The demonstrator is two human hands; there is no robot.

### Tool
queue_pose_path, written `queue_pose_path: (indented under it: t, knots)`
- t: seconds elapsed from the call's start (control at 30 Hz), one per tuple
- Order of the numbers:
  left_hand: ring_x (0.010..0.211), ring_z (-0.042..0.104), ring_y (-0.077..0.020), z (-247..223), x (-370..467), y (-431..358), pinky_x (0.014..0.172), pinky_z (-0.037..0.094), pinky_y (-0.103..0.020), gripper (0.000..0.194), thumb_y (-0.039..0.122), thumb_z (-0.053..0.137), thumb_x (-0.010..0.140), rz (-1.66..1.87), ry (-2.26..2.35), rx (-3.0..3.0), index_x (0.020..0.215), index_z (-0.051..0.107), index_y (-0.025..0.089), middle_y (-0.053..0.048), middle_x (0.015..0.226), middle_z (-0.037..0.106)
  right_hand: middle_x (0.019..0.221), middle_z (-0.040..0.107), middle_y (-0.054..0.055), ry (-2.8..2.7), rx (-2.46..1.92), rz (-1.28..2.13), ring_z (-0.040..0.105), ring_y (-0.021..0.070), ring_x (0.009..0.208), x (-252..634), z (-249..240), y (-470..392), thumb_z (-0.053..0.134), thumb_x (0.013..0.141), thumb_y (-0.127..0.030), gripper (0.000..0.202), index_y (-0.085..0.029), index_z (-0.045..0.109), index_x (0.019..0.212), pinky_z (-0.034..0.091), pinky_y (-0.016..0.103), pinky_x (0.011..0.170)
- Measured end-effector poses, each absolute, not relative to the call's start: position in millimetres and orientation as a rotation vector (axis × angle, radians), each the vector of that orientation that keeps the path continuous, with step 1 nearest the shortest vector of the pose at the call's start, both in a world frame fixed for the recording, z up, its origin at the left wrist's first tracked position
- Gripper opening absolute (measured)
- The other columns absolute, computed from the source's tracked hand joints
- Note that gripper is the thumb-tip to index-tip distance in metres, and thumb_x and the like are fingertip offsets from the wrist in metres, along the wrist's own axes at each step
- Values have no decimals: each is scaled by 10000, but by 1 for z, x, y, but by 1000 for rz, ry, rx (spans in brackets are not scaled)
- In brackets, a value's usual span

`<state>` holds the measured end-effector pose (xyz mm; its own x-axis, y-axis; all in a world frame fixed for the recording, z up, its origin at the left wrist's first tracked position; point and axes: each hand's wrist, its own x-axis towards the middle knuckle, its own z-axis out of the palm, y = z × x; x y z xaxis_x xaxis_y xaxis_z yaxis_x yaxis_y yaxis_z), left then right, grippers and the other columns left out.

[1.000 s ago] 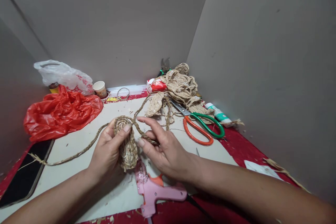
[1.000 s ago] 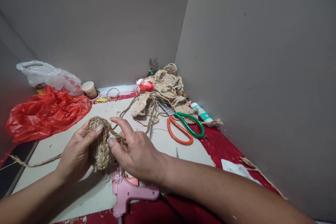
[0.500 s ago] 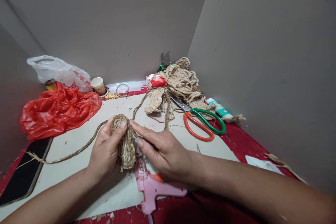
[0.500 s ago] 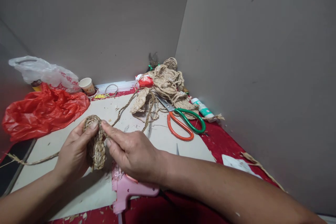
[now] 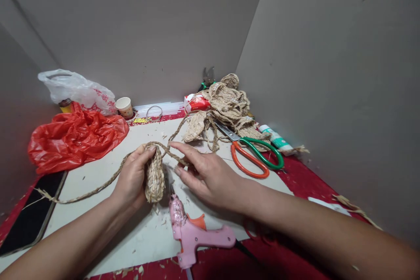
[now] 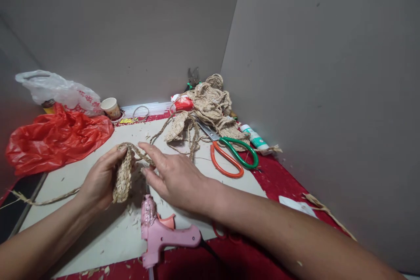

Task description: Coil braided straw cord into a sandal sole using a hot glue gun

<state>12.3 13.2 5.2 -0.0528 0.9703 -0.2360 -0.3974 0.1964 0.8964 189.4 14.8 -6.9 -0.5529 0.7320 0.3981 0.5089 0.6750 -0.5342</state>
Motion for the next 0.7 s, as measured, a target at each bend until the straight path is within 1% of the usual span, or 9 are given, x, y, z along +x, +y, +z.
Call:
queue_pose_path:
  t: [0.07, 0.13, 0.2, 0.27, 0.37, 0.47, 0.53, 0.6, 0.7]
  knots:
    - [540, 593, -125, 2, 11, 18, 537, 483, -236, 172, 228, 734, 684, 1248, 1107, 618, 797, 623, 162, 16, 670, 644, 1035, 701, 143, -2300, -964, 348, 658, 235, 841, 193, -4, 17, 493, 919, -224, 480, -98, 411, 1375, 527, 379, 736]
    - [561, 619, -154, 0, 8, 21, 556, 503, -269, 142, 200, 712, 687, 1219, 1143, 514, 793, 632, 149, -8, 674, 655, 1226, 630, 191, -2283, -909, 206, 610, 286, 1078, 197, 1, 14, 524, 911, -214, 451, -87, 451, 1337, 503, 460, 896]
    - [568, 630, -170, -3, 3, 21, 572, 513, -293, 106, 180, 687, 698, 1187, 1163, 434, 783, 637, 138, -28, 675, 660, 1262, 612, 179, -2248, -820, 147, 568, 280, 1164, 202, 9, 7, 534, 912, -197, 393, -107, 491, 1292, 470, 463, 978]
    - [556, 622, -165, -7, -5, 19, 567, 506, -291, 78, 161, 675, 702, 1179, 1177, 408, 766, 638, 136, -31, 670, 657, 1169, 663, 136, -2220, -745, 192, 608, 238, 1097, 207, 15, -3, 526, 916, -157, 300, -155, 540, 1216, 497, 406, 955]
    - [570, 605, -139, -17, -20, 11, 572, 483, -252, 62, 160, 688, 713, 1221, 1193, 504, 750, 643, 140, -12, 678, 648, 905, 706, 57, -2178, -702, 413, 671, 161, 850, 214, 16, -17, 510, 902, -86, 193, -206, 615, 1011, 555, 267, 767]
    - [640, 595, -116, -27, -33, 3, 631, 466, -217, 100, 216, 700, 757, 1237, 1159, 655, 733, 647, 135, -1, 695, 634, 795, 699, 27, -2130, -758, 670, 673, 124, 709, 220, 4, -27, 517, 885, -94, 180, -213, 651, 901, 543, 199, 646]
    - [769, 621, -131, -31, -40, -1, 733, 467, -226, 130, 253, 698, 780, 1236, 1172, 735, 807, 669, 129, -29, 806, 669, 751, 702, 17, -2130, -840, 822, 668, 120, 650, 222, -6, -33, 528, 893, -144, 168, -216, 676, 862, 528, 191, 606]
    - [962, 625, -179, -32, -45, -5, 873, 447, -278, 238, 282, 696, 787, 1273, 1285, 836, 973, 674, 134, -79, 1013, 689, 670, 686, 10, -2144, -971, 949, 641, 126, 586, 222, -16, -41, 547, 903, -233, 195, -215, 687, 769, 494, 194, 542]
    - [1201, 533, -235, -28, -47, -17, 1031, 365, -367, 427, 295, 680, 799, 1402, 1479, 1063, 1200, 596, 173, -124, 1297, 594, 591, 636, 9, -2130, -1142, 1118, 582, 128, 529, 221, -27, -52, 521, 922, -371, 334, -201, 643, 662, 454, 197, 496]
